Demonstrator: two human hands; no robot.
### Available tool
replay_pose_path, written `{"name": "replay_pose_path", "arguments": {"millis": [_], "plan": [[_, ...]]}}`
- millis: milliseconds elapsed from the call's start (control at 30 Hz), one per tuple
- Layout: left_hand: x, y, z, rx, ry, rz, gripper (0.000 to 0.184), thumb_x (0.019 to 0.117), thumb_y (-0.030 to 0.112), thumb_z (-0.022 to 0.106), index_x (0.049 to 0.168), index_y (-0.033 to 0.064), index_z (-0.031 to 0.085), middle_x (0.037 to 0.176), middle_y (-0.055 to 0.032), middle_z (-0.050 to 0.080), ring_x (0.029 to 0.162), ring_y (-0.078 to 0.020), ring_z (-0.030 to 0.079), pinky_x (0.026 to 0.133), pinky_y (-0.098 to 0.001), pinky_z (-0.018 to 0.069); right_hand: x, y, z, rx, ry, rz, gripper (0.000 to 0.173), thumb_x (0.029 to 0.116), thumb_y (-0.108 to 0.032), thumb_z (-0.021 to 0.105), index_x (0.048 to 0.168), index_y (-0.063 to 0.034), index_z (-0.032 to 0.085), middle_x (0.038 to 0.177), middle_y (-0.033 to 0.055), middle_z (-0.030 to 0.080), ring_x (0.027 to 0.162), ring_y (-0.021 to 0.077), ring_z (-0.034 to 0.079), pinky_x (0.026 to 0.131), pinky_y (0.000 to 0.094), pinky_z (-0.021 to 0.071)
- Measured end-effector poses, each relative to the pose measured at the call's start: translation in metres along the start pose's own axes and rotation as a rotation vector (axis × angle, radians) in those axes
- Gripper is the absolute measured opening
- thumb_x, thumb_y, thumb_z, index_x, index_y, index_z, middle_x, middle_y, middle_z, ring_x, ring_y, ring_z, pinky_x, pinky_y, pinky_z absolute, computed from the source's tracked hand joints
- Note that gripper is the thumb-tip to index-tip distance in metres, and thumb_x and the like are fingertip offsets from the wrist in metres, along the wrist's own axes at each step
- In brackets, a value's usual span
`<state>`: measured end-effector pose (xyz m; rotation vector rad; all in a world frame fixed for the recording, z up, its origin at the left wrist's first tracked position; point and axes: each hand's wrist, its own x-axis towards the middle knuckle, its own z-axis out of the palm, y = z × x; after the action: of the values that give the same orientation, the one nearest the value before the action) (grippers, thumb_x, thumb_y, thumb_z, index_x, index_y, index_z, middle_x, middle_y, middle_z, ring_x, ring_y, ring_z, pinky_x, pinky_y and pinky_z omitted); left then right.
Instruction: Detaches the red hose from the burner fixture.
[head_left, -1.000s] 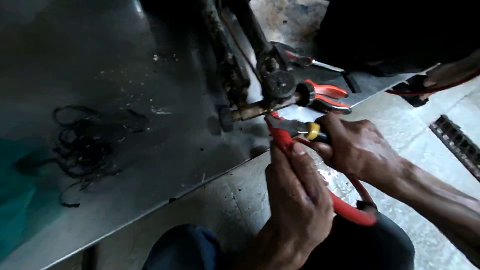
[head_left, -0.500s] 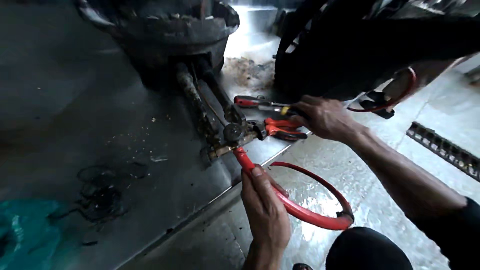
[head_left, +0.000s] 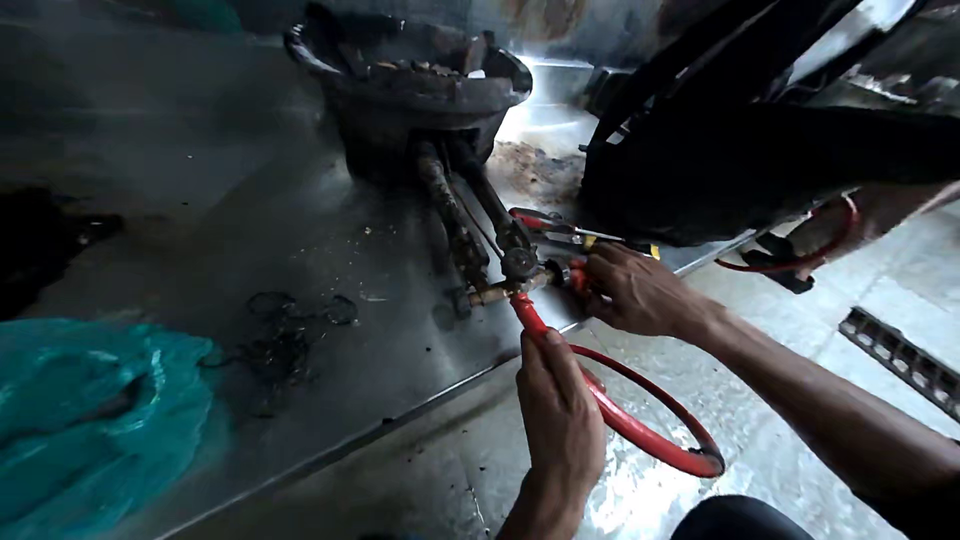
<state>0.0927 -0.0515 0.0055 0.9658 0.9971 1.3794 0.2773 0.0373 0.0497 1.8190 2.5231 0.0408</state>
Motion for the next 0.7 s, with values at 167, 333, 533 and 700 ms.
{"name": "replay_pose_path", "arguments": {"millis": [167,333,533,700], "plan": [[0.0,0.001,-0.003,-0.063,-0.04,-0.054,0.034,0.1092,0.024,0.031,0.105,0.0006,0.055,0.066,0.0023,0.053,0.054,-0.0061,0.058,0.053,-0.0239,0.0544,-0.055,-0.006,-0.024,0.22,0.114,0.217,0.023,0.094,-0.028,0.069,0.097,-0.0046,0.068,0.089,0.0112,0.065,0.073,0.0238,0.063,0.065,0.0467,0.0534],[0.0,-0.005,0.0,-0.166,-0.049,0.008,0.035,0.1098,0.024,0.027,0.104,0.0008,0.052,0.064,0.0053,0.052,0.053,-0.0037,0.057,0.053,-0.0218,0.0545,-0.085,-0.035,-0.055,-0.1,0.381,-0.048,0.024,0.0926,-0.022,0.056,0.1,-0.0063,0.073,0.11,0.0175,0.069,0.097,0.0354,0.068,0.074,0.0509,0.0559],[-0.001,-0.004,0.0,-0.161,-0.058,0.037,0.032,0.11,0.021,0.029,0.105,-0.0001,0.052,0.063,0.0063,0.05,0.052,-0.0016,0.056,0.052,-0.0192,0.0522,-0.074,-0.08,-0.077,-0.449,0.322,-0.204,0.023,0.0975,-0.008,0.051,0.101,-0.0066,0.074,0.122,0.0248,0.064,0.117,0.047,0.06,0.099,0.0642,0.0423],[-0.001,-0.002,-0.004,-0.137,-0.084,-0.001,0.031,0.1097,0.021,0.032,0.105,-0.0005,0.054,0.065,0.0039,0.053,0.055,-0.0035,0.058,0.054,-0.0218,0.0543,-0.067,-0.092,-0.087,-0.561,0.261,-0.137,0.021,0.0945,-0.004,0.055,0.104,-0.0049,0.074,0.126,0.0272,0.061,0.119,0.0502,0.057,0.103,0.0693,0.0365]]}}
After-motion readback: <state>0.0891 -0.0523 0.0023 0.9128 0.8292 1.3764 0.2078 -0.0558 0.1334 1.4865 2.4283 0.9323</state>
